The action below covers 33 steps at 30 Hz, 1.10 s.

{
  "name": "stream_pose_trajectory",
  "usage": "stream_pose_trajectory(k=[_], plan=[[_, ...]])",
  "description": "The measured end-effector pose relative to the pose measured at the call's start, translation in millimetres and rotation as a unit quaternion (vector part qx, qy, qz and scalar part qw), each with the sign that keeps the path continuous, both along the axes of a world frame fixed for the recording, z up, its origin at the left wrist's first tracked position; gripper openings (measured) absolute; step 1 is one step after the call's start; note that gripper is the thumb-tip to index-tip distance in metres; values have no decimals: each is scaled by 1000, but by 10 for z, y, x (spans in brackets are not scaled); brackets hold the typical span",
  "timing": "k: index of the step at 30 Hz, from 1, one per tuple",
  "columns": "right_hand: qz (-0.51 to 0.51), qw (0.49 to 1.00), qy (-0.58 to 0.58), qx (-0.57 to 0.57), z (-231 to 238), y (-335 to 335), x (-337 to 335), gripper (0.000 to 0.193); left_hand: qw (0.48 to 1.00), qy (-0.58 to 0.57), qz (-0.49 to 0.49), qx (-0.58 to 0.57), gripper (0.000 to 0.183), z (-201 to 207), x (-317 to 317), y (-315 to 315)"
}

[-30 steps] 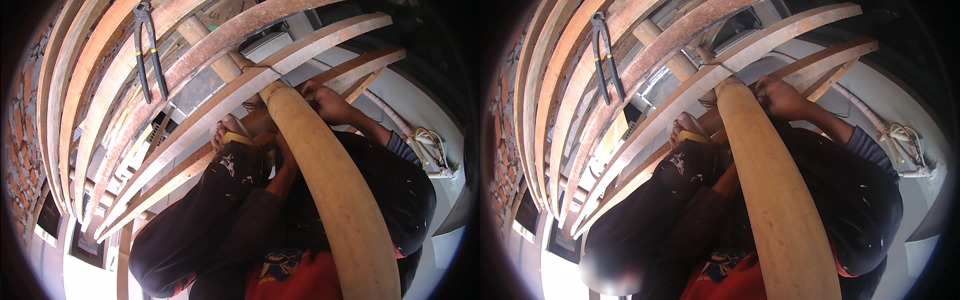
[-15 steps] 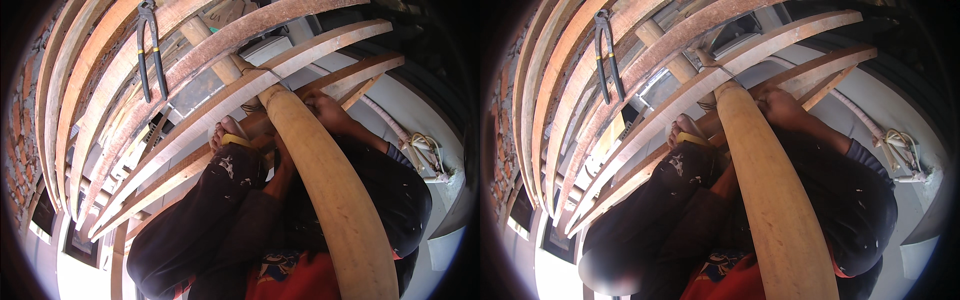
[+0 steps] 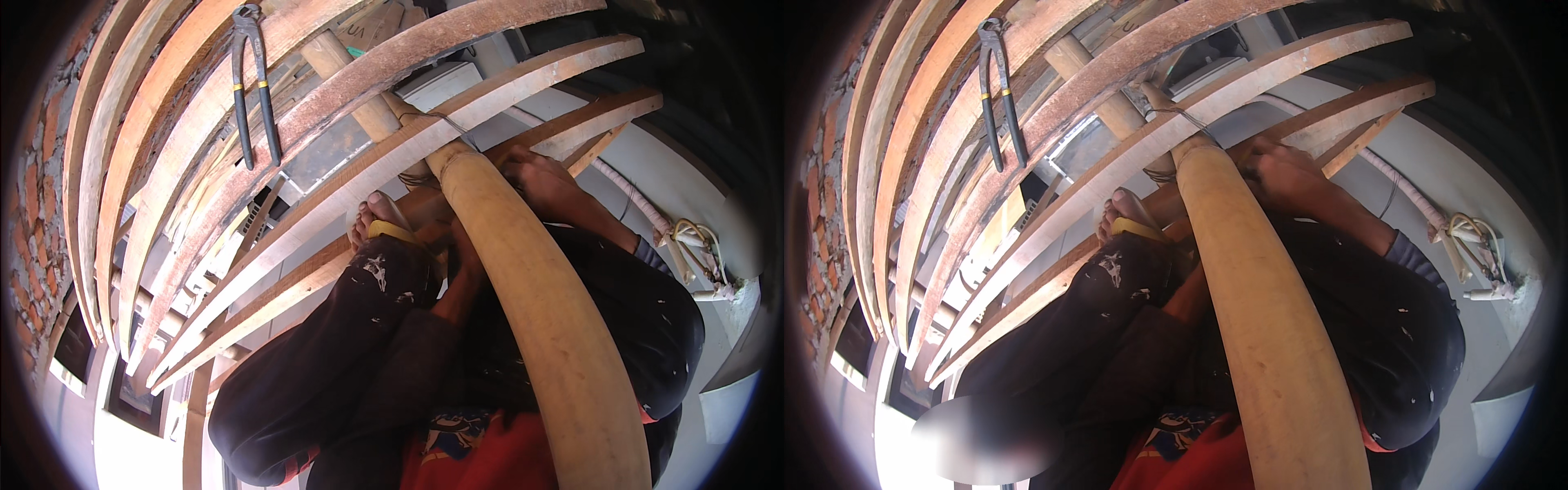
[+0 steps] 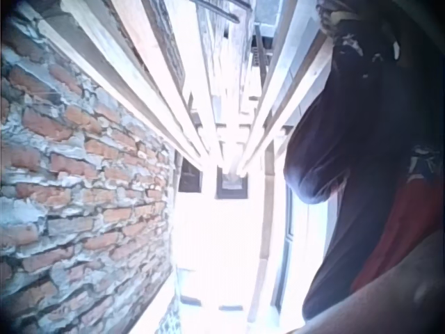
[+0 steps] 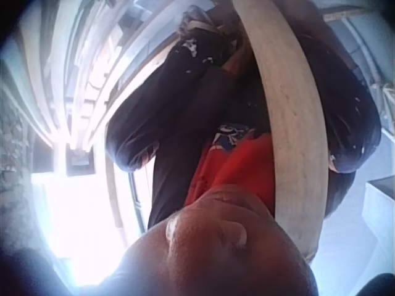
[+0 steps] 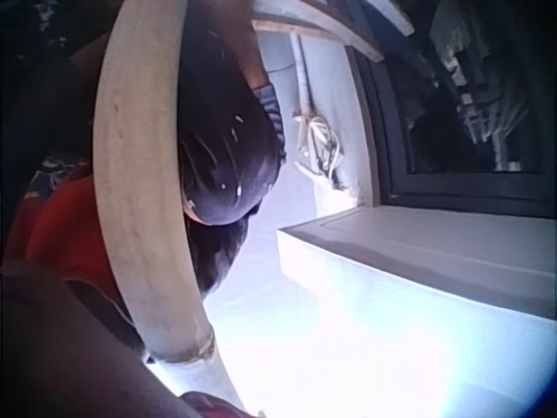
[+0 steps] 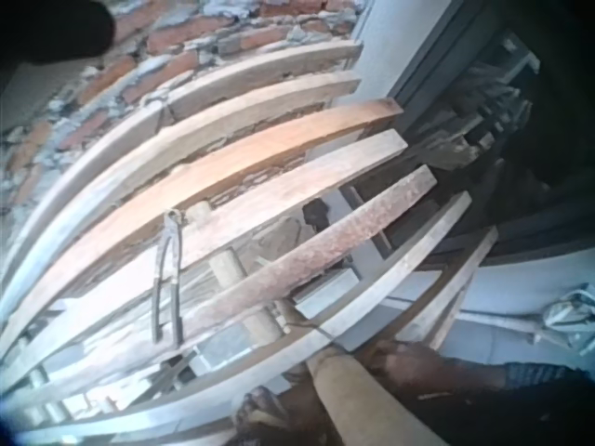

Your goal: The person secures wooden slats to a central pole using wire. They use pliers to twist and tighten the wire around the slats and pole, ensuring the slats are held in place.

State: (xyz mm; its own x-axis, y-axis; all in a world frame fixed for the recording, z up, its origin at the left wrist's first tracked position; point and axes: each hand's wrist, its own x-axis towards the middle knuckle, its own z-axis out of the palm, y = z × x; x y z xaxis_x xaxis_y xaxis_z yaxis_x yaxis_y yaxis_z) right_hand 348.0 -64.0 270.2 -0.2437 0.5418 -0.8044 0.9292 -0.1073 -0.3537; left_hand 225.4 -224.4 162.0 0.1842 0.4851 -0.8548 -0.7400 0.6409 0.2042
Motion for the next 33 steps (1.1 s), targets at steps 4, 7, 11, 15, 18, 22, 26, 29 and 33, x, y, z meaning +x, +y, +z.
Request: stream_pose_trajectory(k=[4,7,11,15,18,22,26,29,33], plan=[[21,1000,-16,3,63,126,47,27,918,144,-351,111,31,599,-309,439],[24,999,-14,45,108,344,101,29,805,240,-520,157,35,1458,-755,846],[-6,991,44,125,424,761,64,30,833,32,-473,284,37,2847,-1700,1568],[-100,934,308,151,1145,1248,-299,21,873,-146,-216,412,40,3412,-2179,1960],[-123,906,348,206,1889,1338,-337,39,845,-214,-123,474,43,3302,-2206,2111],[-43,878,435,195,2135,1426,-606,43,839,-178,-80,508,46,3456,-2292,2042],[35,908,371,192,2168,1095,-1008,48,836,-163,-74,519,49,3450,-2422,1982],[73,915,345,197,2151,940,-1221,46,826,-171,-66,533,52,3413,-2494,1989],[138,901,346,223,2274,781,-1430,43,825,-144,-59,543,56,3453,-2606,1950]])
